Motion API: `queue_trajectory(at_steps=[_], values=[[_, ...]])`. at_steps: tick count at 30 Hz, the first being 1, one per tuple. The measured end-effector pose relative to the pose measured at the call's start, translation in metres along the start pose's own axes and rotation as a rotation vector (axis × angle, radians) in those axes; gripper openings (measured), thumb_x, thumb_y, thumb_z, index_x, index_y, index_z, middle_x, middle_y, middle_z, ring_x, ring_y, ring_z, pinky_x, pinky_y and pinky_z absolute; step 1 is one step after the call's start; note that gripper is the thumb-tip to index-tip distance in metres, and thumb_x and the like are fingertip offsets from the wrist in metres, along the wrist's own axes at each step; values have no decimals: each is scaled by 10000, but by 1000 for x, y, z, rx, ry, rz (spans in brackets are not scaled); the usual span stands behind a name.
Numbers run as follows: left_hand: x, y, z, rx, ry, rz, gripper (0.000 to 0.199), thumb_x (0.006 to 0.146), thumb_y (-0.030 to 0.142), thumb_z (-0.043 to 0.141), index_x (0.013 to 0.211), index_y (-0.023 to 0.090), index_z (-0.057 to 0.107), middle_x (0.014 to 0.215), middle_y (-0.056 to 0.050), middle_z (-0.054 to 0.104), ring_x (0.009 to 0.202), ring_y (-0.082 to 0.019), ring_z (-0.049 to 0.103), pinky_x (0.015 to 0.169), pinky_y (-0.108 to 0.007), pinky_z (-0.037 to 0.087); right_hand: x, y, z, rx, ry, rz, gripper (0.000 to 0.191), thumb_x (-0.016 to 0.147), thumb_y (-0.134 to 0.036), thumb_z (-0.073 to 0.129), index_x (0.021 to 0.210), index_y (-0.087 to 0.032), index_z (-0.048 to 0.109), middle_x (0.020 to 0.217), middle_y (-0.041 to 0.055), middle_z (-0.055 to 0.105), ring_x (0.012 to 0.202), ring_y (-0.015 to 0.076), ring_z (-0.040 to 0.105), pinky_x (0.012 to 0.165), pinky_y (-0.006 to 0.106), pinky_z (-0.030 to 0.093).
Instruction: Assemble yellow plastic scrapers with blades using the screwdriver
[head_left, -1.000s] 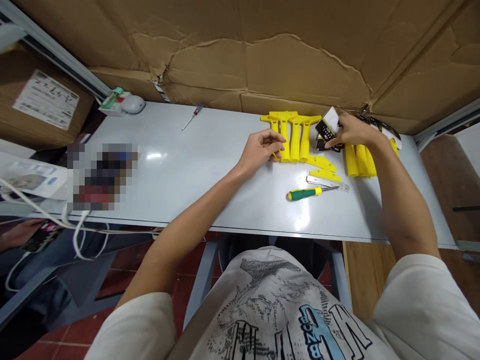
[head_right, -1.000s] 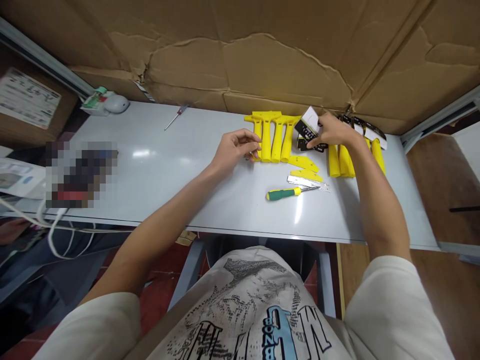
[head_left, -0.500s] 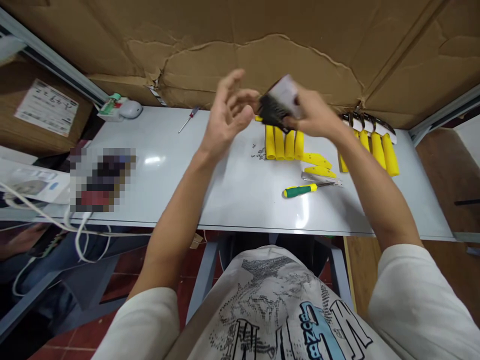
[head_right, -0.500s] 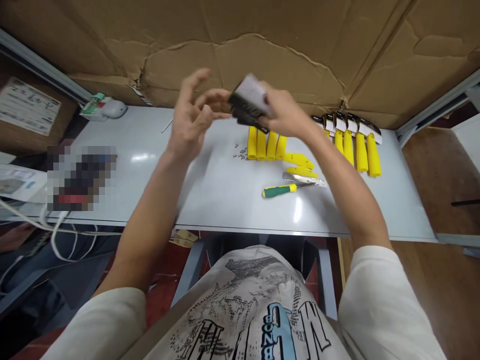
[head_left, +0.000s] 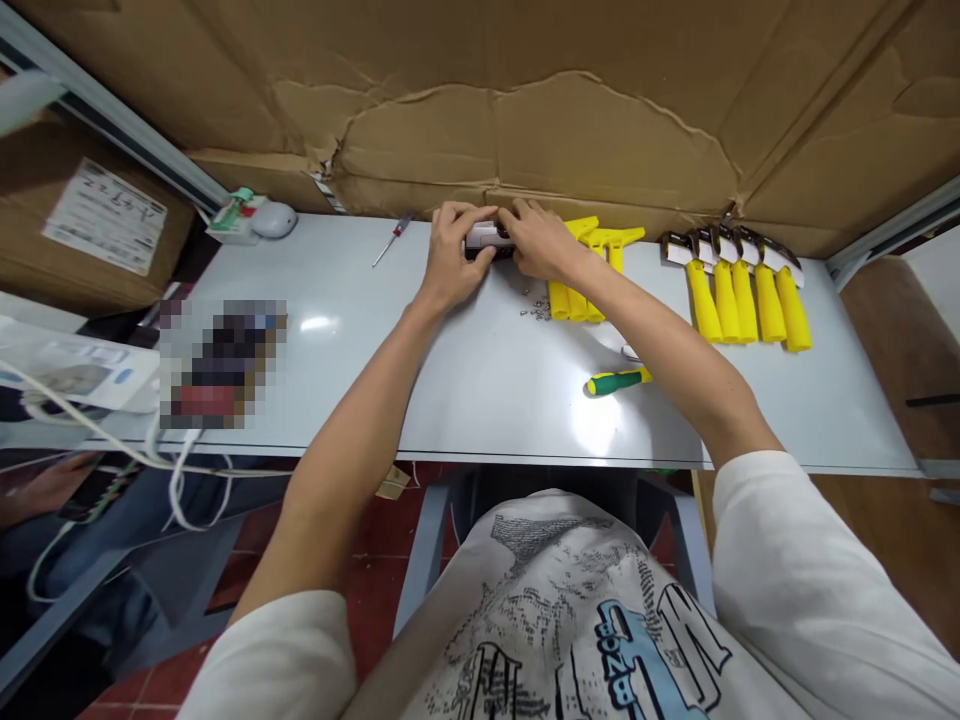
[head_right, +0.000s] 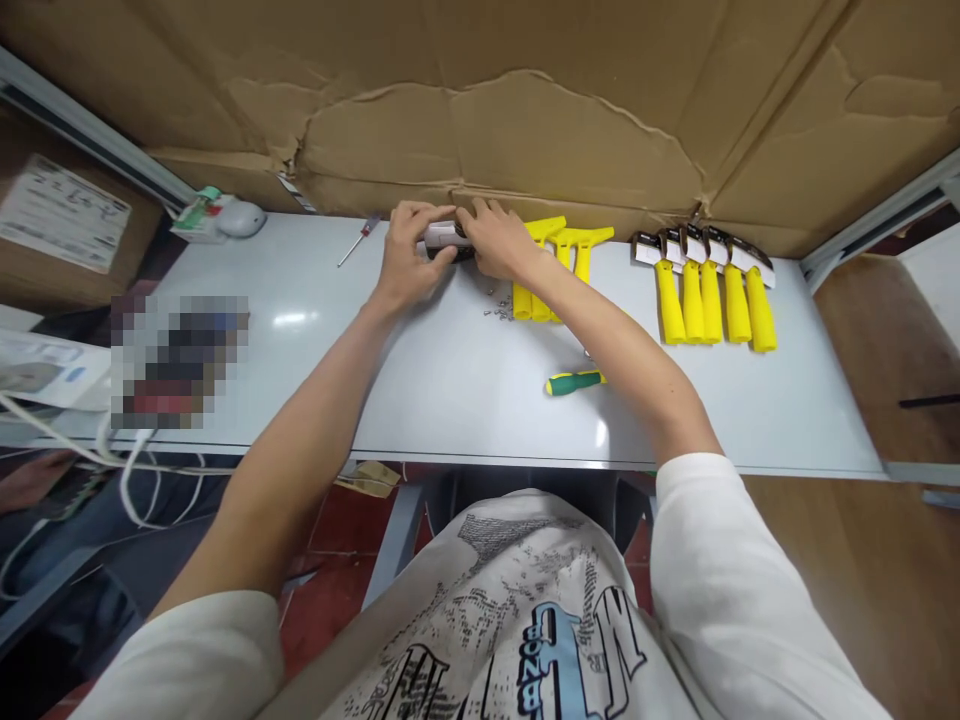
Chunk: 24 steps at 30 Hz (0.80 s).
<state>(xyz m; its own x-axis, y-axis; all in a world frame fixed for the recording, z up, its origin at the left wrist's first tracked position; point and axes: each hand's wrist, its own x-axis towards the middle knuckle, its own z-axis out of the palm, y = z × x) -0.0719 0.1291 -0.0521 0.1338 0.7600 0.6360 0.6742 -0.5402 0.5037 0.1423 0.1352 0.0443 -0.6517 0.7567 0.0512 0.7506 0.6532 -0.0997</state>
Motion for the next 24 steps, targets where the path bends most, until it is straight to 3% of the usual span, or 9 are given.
queue_trajectory(at_steps=[3, 6, 8, 11, 14, 16, 19, 22, 24], values=[[1, 3, 5, -152, 14, -41, 635, 1074, 635, 719, 1627, 331, 656, 1569, -130, 701, 1483, -361, 644, 1348, -598, 475, -4, 2, -2, 45, -11, -38, 754, 973, 6, 500, 1723, -41, 440, 1779, 261, 479, 1640, 358, 490, 1362, 523, 437], [3, 2, -1, -236, 5, -139, 512, 1090, 490, 674, 1585, 362, 664, 1637, -87, 709, 1505, -344, 669, 1333, -564, 509, -36, 25, -26, 153, 107, -30, 766, 1043, -112, 530, 1793, -85, 377, 1822, 228, 448, 1665, 296, 457, 1424, 479, 395], [6, -7, -8, -191, -2, -224, 362, 1075, 412, 654, 1416, 348, 757, 1576, -60, 760, 1496, -327, 682, 1320, -534, 517, -81, 54, -49, 134, 158, 62, 618, 1062, -187, 554, 1679, -182, 584, 1719, 196, 587, 1541, 340, 573, 1349, 517, 472], [13, -29, -13, -52, -23, -375, 226, 1007, 361, 670, 1153, 274, 819, 1362, -63, 843, 1343, -276, 741, 1227, -459, 537, -165, 101, -72, 68, -65, 140, 393, 1081, -341, 650, 1431, -244, 799, 1467, 158, 794, 1374, 397, 693, 1292, 580, 501], [20, -50, -5, 22, -45, -430, 252, 963, 390, 758, 1059, 157, 778, 1160, -81, 825, 1232, -187, 696, 1136, -430, 449, -223, 127, -68, 12, -288, 246, 482, 978, -397, 835, 1418, -200, 841, 1445, 176, 833, 1404, 461, 698, 1203, 604, 562], [21, -57, 3, 101, -47, -393, 363, 972, 512, 769, 975, 151, 731, 984, -27, 742, 1191, -157, 641, 1086, -420, 397, -234, 129, -56, 30, -343, 293, 574, 973, -451, 865, 1476, -179, 819, 1381, 175, 854, 1311, 435, 751, 1113, 560, 610], [16, -58, 6, 161, -5, -321, 550, 1019, 731, 669, 874, 201, 646, 824, 31, 594, 1169, -146, 577, 1015, -398, 368, -222, 118, -40, 50, -298, 313, 630, 1041, -440, 796, 1600, -154, 744, 1383, 185, 833, 1279, 392, 768, 1070, 504, 608], [6, -57, -5, 191, 98, -208, 722, 1137, 837, 511, 844, 178, 548, 800, 42, 522, 1240, -104, 492, 944, -418, 257, -206, 109, -36, 4, -277, 266, 653, 1041, -448, 799, 1647, -213, 723, 1447, 196, 776, 1254, 392, 757, 975, 464, 575], [1, -60, -16, 216, 35, -44, 785, 1235, 813, 273, 829, 178, 490, 802, 37, 487, 1290, -97, 459, 900, -449, 185, -204, 109, -37, -3, -294, 223, 606, 1043, -443, 799, 1618, -260, 753, 1423, 178, 767, 1195, 374, 755, 911, 432, 541]])
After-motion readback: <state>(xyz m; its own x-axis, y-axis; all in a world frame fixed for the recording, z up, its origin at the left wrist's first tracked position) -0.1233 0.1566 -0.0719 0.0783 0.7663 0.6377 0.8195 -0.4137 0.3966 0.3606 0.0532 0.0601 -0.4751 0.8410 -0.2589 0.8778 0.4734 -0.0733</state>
